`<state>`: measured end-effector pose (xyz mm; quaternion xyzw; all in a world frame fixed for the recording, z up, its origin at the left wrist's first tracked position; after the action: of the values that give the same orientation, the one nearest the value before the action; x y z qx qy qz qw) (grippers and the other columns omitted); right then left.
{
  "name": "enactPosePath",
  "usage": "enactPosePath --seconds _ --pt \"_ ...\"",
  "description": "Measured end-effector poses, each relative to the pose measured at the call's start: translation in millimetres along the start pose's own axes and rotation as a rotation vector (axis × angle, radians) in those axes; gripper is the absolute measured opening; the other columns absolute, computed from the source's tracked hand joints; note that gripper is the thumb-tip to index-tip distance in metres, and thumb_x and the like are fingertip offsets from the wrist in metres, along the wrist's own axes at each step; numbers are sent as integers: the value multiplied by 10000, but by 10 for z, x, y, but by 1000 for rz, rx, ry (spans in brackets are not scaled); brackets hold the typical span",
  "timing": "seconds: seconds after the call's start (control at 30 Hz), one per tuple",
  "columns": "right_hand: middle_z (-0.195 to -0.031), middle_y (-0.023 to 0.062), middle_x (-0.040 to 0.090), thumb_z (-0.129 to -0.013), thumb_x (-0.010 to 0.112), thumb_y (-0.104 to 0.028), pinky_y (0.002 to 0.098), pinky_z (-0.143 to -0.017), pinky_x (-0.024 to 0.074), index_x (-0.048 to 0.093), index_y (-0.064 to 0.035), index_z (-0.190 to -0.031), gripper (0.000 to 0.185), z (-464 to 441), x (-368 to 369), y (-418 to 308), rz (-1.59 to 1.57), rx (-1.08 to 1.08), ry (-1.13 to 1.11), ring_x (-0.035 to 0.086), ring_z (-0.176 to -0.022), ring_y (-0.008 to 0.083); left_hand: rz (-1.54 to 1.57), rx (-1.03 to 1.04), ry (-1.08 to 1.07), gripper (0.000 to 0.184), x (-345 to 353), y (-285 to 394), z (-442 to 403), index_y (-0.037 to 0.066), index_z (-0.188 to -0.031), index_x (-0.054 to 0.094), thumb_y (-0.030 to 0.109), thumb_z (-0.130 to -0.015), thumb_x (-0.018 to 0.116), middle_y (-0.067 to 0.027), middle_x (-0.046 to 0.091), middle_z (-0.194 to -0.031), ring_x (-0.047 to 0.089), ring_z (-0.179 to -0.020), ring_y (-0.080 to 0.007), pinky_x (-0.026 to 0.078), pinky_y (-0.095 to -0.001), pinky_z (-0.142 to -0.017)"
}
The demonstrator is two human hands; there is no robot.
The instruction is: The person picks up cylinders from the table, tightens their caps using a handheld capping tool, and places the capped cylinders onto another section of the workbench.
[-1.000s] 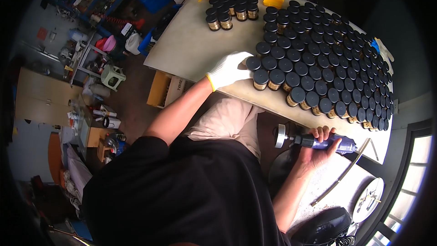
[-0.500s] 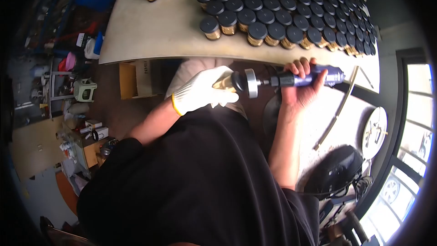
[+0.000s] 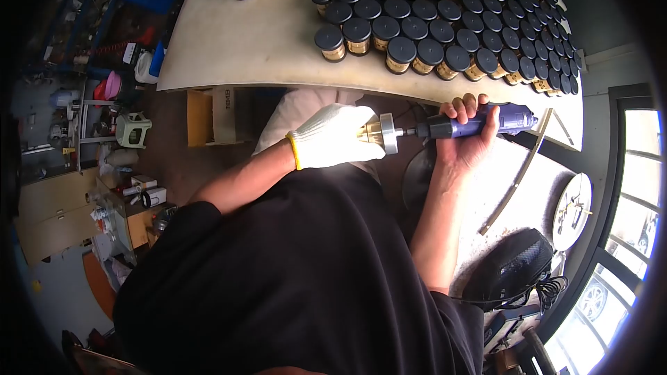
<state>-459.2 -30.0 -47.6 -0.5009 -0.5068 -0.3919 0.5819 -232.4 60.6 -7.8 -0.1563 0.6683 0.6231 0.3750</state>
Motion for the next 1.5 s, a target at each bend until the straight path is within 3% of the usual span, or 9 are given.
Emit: enactPosePath --seconds 0.2,0.3,0.43,1.0,1.03,1.13,1.23,1.4,1.5 --pt "-801 47 465 -973 640 -301 328 -733 420 553 -32 -1089 306 -4 17 13 -45 37 -7 449 -685 145 258 -43 -58 350 99 -103 39 56 -959 640 295 -786 830 -72 664 -817 643 -743 -259 511 -359 -698" --pt "-791 51 454 -953 665 -297 328 -737 407 561 0 -1088 343 1 37 -20 -160 -13 -4 436 -704 155 158 207 334 353 -100 43 121 61 -1005 642 203 -761 853 -51 611 -964 629 -906 -214 503 -323 -785" --pt "-784 50 448 -948 672 -302 326 -741 406 559 1 -1084 350 -12 37 -52 -205 -66 17 433 -705 160 769 -40 361 359 -40 10 247 45 -1144 607 75 -836 789 -49 661 -1066 652 -958 -113 532 -269 -832" --pt "-755 28 438 -977 632 -309 309 -727 400 539 -50 -993 276 14 64 4 -79 -57 20 413 -683 141 986 -93 310 343 264 109 154 11 -1163 570 30 -865 739 -74 664 -1040 667 -928 -132 561 -290 -800" --pt "-753 25 432 -977 634 -307 303 -720 396 537 -52 -996 273 13 20 -23 -90 -55 11 407 -672 135 676 -5 399 335 185 184 163 7 -1163 564 25 -872 729 -71 660 -992 665 -885 -132 557 -283 -758" --pt "-752 17 409 -981 637 -304 293 -703 389 527 -48 -1002 279 -23 -1 -24 -120 -22 -35 398 -647 122 894 -47 347 351 45 217 179 13 -1151 578 72 -858 761 -62 653 -925 653 -834 -110 543 -270 -707" --pt "-788 27 408 -989 630 -302 301 -703 396 540 -5 -1076 323 -2 81 17 -84 -82 54 414 -667 127 341 98 432 363 -339 145 251 29 -1155 591 63 -841 770 -53 685 -925 656 -821 -104 527 -261 -702" --pt "-806 37 432 -992 627 -321 305 -706 404 549 -5 -1104 344 -16 27 10 -83 -54 22 423 -681 135 -32 -210 595 350 -1059 -392 131 98 -1117 572 238 -827 709 -170 671 -877 660 -812 -384 532 -443 -732" --pt "-805 37 435 -993 626 -322 306 -706 407 547 -9 -1100 341 -14 21 21 -67 -41 1 426 -684 135 -316 -191 649 336 -1564 -1102 -302 105 -1122 567 234 -838 694 -179 643 -1008 654 -866 -384 533 -466 -747"
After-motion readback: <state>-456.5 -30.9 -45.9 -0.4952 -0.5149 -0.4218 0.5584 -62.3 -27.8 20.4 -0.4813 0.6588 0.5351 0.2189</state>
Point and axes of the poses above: each hand's wrist, its own z-axis away from the middle knuckle, its own x-axis out of the palm, y = z × x, the point moved 2 cm from there along -z, towards the middle knuckle
